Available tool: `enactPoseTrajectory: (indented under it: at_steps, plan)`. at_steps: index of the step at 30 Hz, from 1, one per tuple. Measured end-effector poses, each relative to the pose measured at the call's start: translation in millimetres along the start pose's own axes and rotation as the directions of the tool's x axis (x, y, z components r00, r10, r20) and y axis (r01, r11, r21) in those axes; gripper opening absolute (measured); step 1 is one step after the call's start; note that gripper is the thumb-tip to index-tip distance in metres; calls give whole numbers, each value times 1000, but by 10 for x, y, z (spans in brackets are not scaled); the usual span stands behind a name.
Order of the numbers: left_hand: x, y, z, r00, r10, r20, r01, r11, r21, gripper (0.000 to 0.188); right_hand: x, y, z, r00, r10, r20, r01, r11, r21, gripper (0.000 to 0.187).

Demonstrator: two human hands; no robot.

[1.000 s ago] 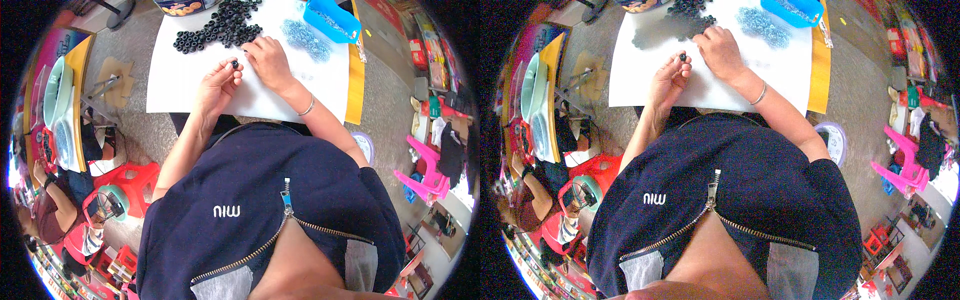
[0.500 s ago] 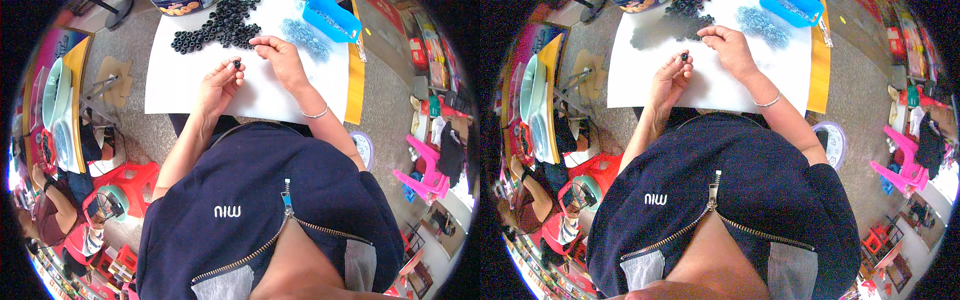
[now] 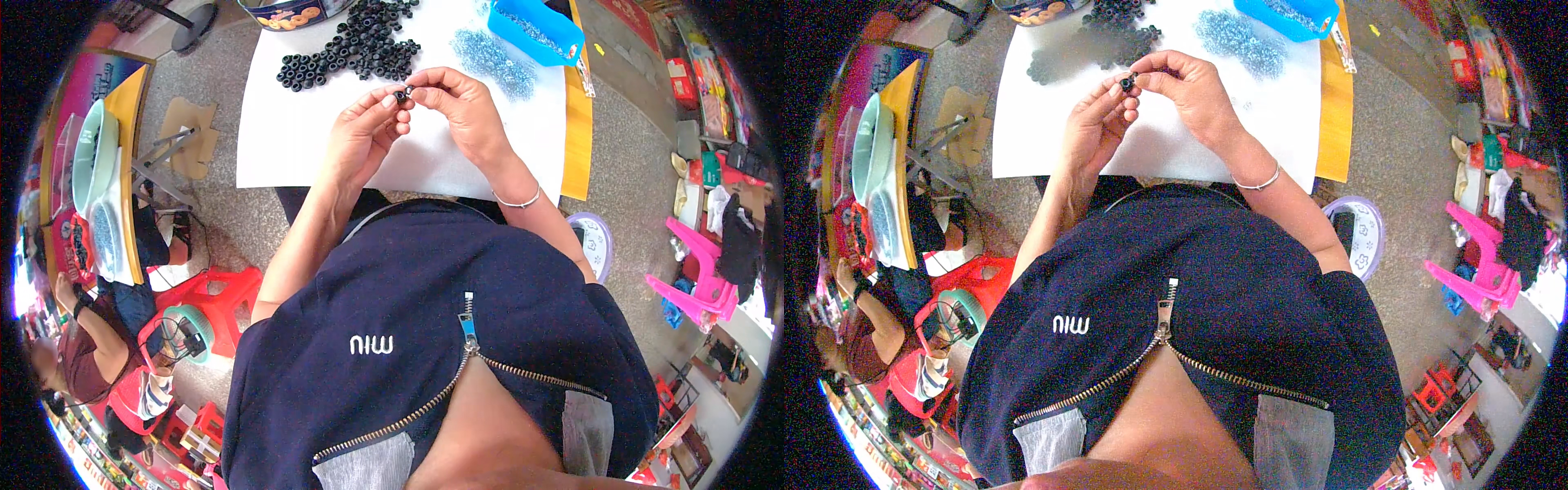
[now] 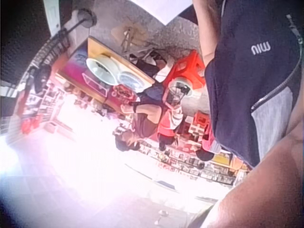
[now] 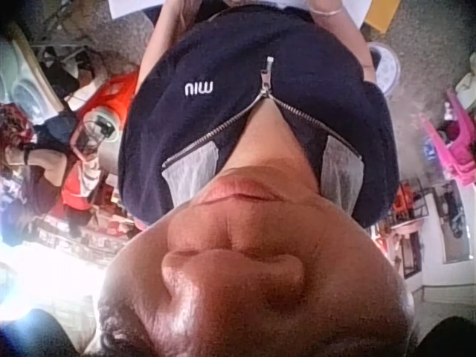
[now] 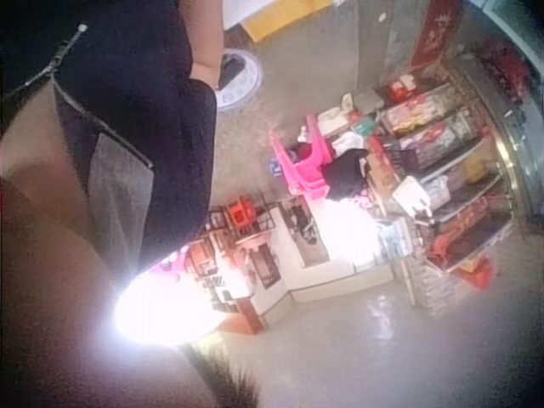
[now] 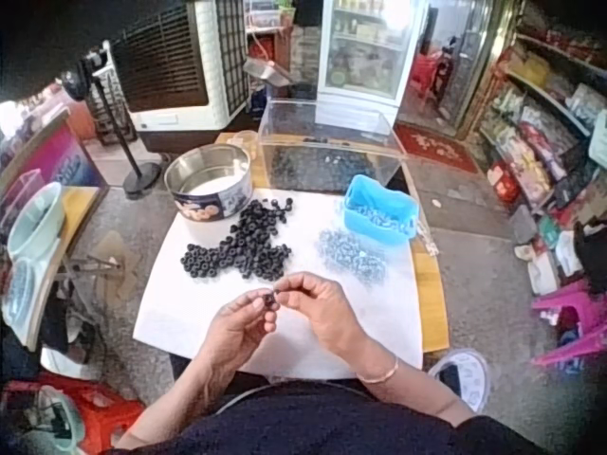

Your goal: Sorting and arranging small black and blue beads on a white surface to create a pattern.

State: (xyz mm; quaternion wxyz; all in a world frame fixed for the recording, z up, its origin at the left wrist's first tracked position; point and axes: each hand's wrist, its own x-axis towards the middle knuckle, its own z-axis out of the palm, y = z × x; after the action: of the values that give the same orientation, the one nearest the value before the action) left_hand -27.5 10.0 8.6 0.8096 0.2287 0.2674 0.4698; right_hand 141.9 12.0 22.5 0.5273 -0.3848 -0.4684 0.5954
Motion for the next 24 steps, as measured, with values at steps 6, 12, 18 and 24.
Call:
enactPoseTrajectory:
  at_steps: [6,12,18,24]
  plan:
    - [-10,0,-25,1000,16,-15,-15,997,77,23,-73,-66,64,980,-194,-33,165,902,-399,12]
    - [-23,22,15,999,27,-34,-22,992,127,20,-94,-86,73,943,-334,8,281,781,-558,12]
    - [-26,14,39,997,67,-42,-57,976,208,19,-104,-106,59,825,-525,210,482,460,-745,15]
    - [-41,19,48,992,106,-72,-71,919,387,23,-109,-126,77,721,-588,366,582,227,-781,18]
